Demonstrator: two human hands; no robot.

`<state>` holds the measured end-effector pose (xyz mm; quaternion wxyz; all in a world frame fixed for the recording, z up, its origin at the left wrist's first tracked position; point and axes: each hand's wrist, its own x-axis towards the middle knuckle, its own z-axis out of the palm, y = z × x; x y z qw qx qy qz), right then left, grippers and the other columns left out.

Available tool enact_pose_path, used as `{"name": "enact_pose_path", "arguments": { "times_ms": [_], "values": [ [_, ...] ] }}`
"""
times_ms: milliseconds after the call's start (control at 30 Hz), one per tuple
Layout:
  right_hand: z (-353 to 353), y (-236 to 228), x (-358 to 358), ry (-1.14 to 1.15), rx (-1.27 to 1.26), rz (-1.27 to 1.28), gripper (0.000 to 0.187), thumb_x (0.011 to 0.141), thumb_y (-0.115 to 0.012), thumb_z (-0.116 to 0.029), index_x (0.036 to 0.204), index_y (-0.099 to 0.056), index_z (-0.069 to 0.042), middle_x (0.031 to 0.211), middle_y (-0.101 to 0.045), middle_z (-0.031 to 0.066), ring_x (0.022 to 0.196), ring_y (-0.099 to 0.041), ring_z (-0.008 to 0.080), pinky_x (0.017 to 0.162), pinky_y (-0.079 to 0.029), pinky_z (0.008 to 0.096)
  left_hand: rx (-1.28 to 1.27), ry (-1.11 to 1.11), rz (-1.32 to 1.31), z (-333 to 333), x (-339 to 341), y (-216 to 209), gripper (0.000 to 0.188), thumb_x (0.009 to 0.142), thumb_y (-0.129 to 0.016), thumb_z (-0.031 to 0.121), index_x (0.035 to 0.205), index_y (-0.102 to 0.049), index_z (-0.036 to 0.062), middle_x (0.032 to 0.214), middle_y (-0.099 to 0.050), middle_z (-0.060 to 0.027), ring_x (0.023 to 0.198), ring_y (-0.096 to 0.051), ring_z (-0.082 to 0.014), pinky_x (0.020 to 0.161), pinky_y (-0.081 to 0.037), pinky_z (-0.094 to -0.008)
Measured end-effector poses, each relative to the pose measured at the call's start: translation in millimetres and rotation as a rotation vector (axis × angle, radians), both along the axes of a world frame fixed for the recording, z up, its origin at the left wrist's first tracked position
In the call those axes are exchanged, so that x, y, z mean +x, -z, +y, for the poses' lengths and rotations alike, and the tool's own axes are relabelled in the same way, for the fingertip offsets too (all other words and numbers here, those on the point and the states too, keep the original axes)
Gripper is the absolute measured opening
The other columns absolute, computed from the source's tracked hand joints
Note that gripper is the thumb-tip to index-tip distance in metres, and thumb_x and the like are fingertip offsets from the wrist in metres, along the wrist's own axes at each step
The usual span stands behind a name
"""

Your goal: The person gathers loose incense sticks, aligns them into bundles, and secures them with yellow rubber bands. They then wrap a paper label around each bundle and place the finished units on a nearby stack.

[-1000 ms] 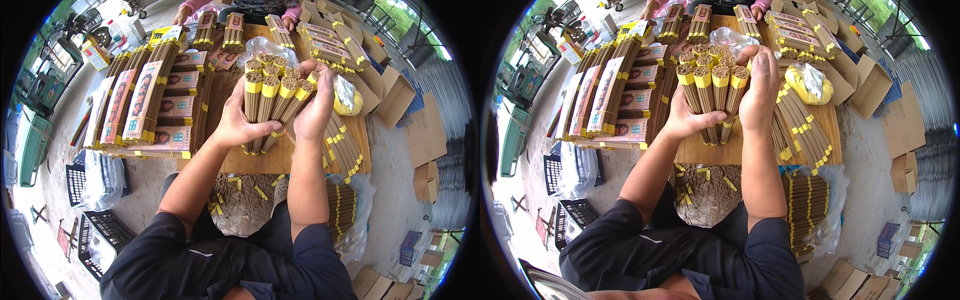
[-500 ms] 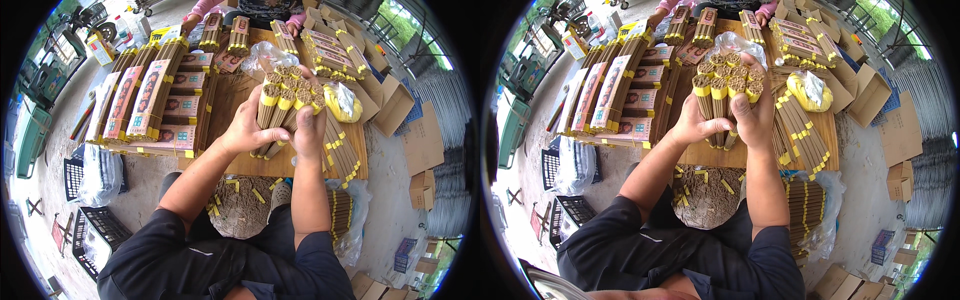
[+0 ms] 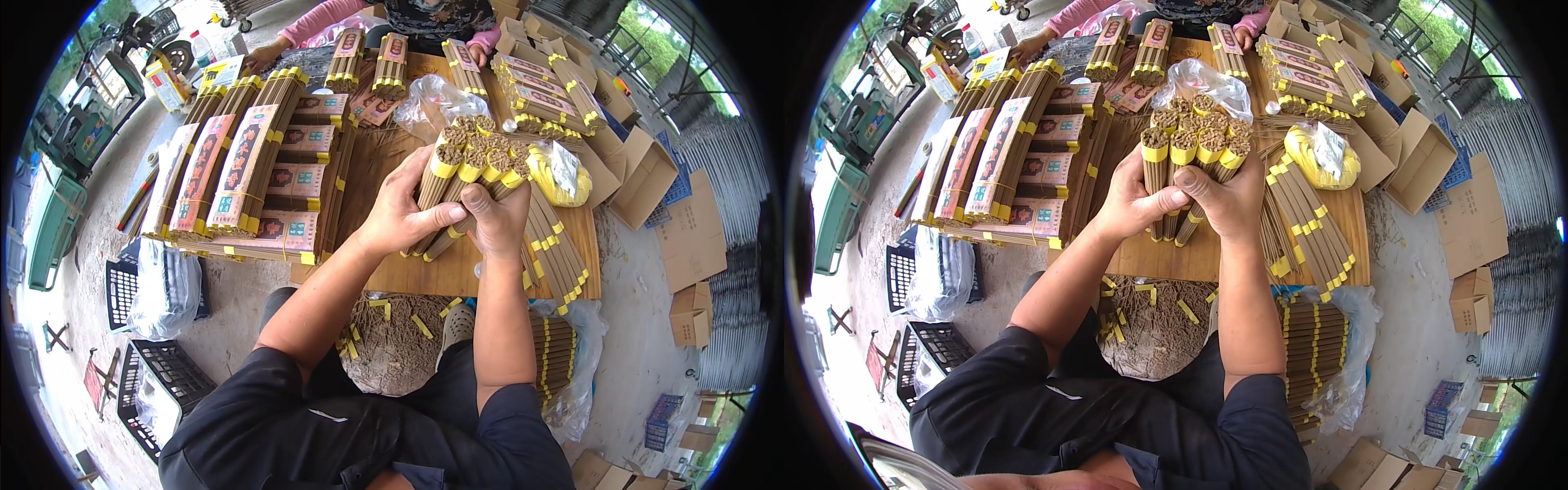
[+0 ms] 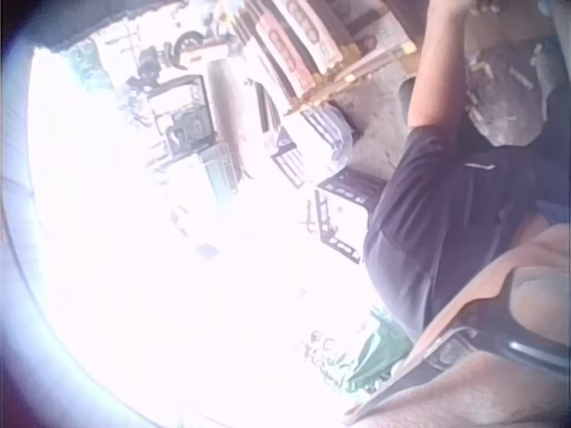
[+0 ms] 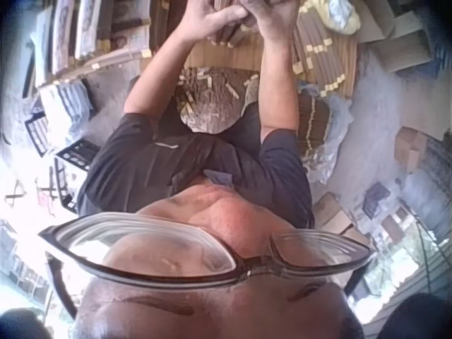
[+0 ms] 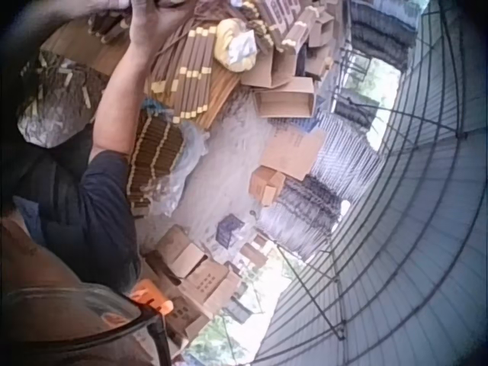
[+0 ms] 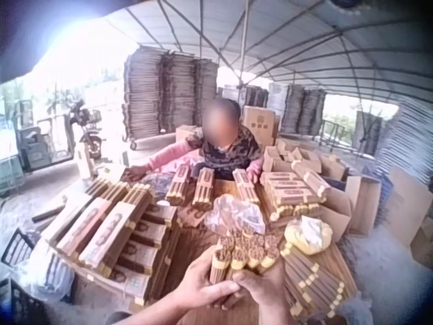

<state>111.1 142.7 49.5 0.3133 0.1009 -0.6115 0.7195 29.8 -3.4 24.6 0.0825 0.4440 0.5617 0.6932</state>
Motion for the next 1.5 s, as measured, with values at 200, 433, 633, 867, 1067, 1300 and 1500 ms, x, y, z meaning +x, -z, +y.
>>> {"name": "enact_pose_path", "arguments": {
  "times_ms": [200, 433, 633, 867, 1067, 1300, 1500],
  "values": [
    [-8, -5, 3, -0.043, 0.012, 0.026, 0.091, 0.082, -0.087, -0.046, 0.143, -0.046, 0.007, 0.122, -0.067, 0.0104, 0.108, -0.064, 0.0171, 0.096, -0.052, 0.0324, 0.034, 0.127, -0.186, -4, 3, -3, 0.085, 0.077, -0.091, 0.033, 0.143, -0.050, -0.0017, 0.130, -0.064, -0.0134, 0.121, -0.061, -0.0219, 0.106, -0.046, -0.0374],
    [-7, 2, 6, -0.045, -0.001, 0.027, 0.088, 0.083, -0.085, -0.048, 0.141, -0.046, 0.007, 0.124, -0.065, 0.0092, 0.112, -0.063, 0.0169, 0.097, -0.050, 0.0324, -0.056, 0.148, -0.124, -6, 1, -6, 0.097, 0.072, -0.093, 0.045, 0.143, -0.047, -0.0022, 0.130, -0.063, -0.0150, 0.122, -0.061, -0.0276, 0.106, -0.046, -0.0412],
    [-16, -9, 5, -0.080, 0.018, 0.038, 0.089, 0.079, -0.088, -0.050, 0.137, -0.048, 0.006, 0.123, -0.066, 0.0090, 0.112, -0.063, 0.0170, 0.098, -0.050, 0.0325, 0.133, 0.004, 0.045, 1, -7, 12, 0.103, 0.080, -0.071, 0.075, 0.143, -0.044, -0.0030, 0.125, -0.065, -0.0159, 0.118, -0.064, -0.0279, 0.102, -0.049, -0.0404],
    [-9, -3, 3, -0.011, 0.067, 0.045, 0.088, 0.080, -0.087, -0.052, 0.135, -0.049, 0.005, 0.122, -0.067, 0.0092, 0.110, -0.064, 0.0172, 0.097, -0.051, 0.0329, 0.065, 0.023, 0.090, -3, -7, 7, 0.096, 0.081, -0.081, 0.057, 0.147, -0.044, -0.0024, 0.127, -0.067, -0.0164, 0.118, -0.066, -0.0268, 0.102, -0.050, -0.0390],
    [-10, 0, 2, 0.051, 0.052, 0.063, 0.088, 0.082, -0.086, -0.048, 0.140, -0.047, 0.006, 0.125, -0.065, 0.0107, 0.113, -0.063, 0.0185, 0.099, -0.051, 0.0342, -0.044, -0.014, 0.112, -6, -4, -9, 0.095, 0.077, -0.091, 0.036, 0.148, -0.041, -0.0025, 0.129, -0.066, -0.0180, 0.120, -0.066, -0.0271, 0.104, -0.049, -0.0390],
    [-17, 1, 1, 0.143, 0.124, 0.091, 0.089, 0.087, -0.081, -0.051, 0.144, -0.044, 0.006, 0.133, -0.060, 0.0135, 0.120, -0.060, 0.0204, 0.104, -0.048, 0.0356, 0.044, -0.052, 0.039, -2, -2, -5, 0.095, 0.073, -0.094, 0.029, 0.146, -0.043, -0.0018, 0.128, -0.066, -0.0161, 0.121, -0.064, -0.0224, 0.105, -0.049, -0.0377],
    [-10, -6, -7, 0.377, 0.436, 0.231, 0.077, 0.099, -0.063, -0.053, 0.147, -0.045, 0.004, 0.128, -0.060, 0.0134, 0.121, -0.059, 0.0261, 0.105, -0.045, 0.0402, 0.060, -0.085, 0.047, 1, -5, -3, 0.097, 0.068, -0.097, 0.029, 0.146, -0.045, 0.0016, 0.132, -0.064, -0.0131, 0.122, -0.062, -0.0237, 0.107, -0.047, -0.0389]
  ]
}}
